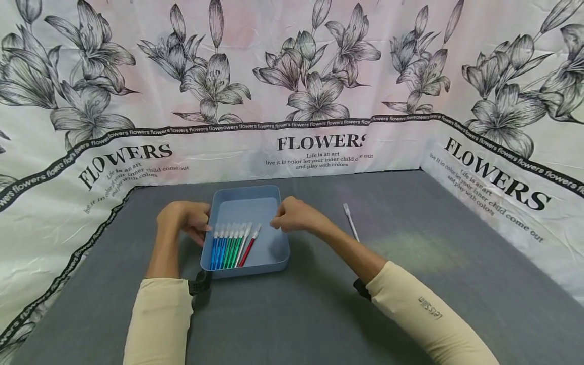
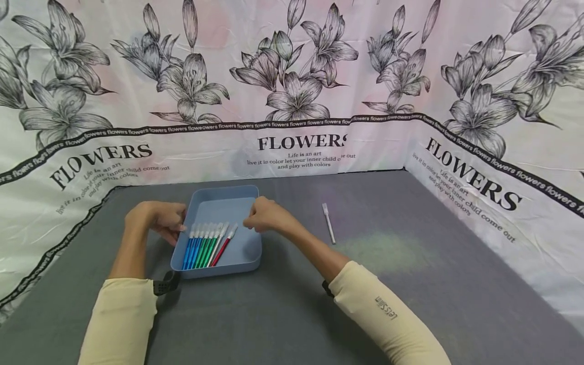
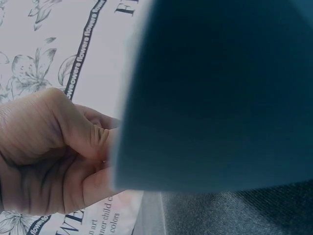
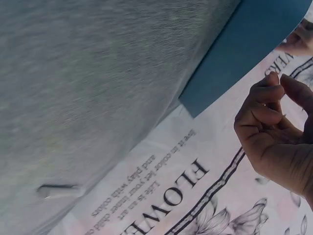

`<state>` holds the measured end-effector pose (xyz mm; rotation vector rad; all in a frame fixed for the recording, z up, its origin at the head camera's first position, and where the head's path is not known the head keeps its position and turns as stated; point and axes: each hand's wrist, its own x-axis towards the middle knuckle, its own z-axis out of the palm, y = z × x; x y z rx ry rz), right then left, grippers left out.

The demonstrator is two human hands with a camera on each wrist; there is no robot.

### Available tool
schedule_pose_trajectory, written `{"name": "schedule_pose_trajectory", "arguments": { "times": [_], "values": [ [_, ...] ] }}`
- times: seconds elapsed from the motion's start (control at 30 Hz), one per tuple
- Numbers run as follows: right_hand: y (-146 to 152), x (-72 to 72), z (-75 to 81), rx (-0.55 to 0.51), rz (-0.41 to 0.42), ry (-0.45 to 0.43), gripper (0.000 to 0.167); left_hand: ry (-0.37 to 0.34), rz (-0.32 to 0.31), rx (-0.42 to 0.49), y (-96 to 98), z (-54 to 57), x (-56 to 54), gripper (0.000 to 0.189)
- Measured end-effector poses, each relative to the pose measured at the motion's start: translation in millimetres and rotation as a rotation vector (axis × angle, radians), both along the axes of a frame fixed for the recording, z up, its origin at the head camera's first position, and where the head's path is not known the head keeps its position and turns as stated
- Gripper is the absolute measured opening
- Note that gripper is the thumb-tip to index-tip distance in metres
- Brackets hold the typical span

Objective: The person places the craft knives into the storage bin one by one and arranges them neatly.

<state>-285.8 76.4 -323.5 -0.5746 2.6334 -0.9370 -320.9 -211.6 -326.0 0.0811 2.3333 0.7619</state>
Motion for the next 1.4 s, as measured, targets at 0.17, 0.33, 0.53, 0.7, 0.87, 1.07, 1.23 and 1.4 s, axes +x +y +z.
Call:
{"name": "schedule_pose_trajectory", "arguments": {
  "times": [0.17, 0.33, 0.53, 0.7, 0.87, 1.07, 1.23, 1.4],
  "values": [
    [16, 0.4, -1.8, -0.026, -0.052, 0.006, 0.035, -0.011, -0.001, 0.007, 0.0, 0.1, -1.3, 0.043],
    [33, -1.1, 3.1, -0.002, -0.093, 0.025, 0.031, -0.007, 0.001, 0.003, -0.2, 0.8, -1.9, 0.042],
    [65, -8.7, 12.0, 0.021, -0.139, 0.051, 0.041, 0.001, -0.009, 0.005, 0.5, 0.8, -2.4, 0.042],
    [91, -19.0, 13.2, 0.04, -0.176, 0.042, 0.043, 0.0, -0.02, -0.01, 0.2, 1.3, -1.4, 0.043],
    [113, -28.7, 9.5, 0.046, -0.216, 0.008, 0.039, 0.002, -0.029, -0.015, -0.1, 1.3, -0.7, 0.043],
    [132, -35.6, 2.4, 0.103, -0.241, -0.001, 0.047, 0.001, -0.029, -0.02, 0.0, 2.2, 0.0, 0.044],
    [145, -37.9, -2.2, 0.132, -0.247, -0.016, 0.051, -0.008, -0.029, -0.006, 0.6, 2.7, -2.9, 0.045],
    [155, -41.4, -8.2, 0.184, -0.245, -0.026, 0.05, -0.012, -0.034, -0.003, 0.4, 2.8, -2.0, 0.045]
  ]
}}
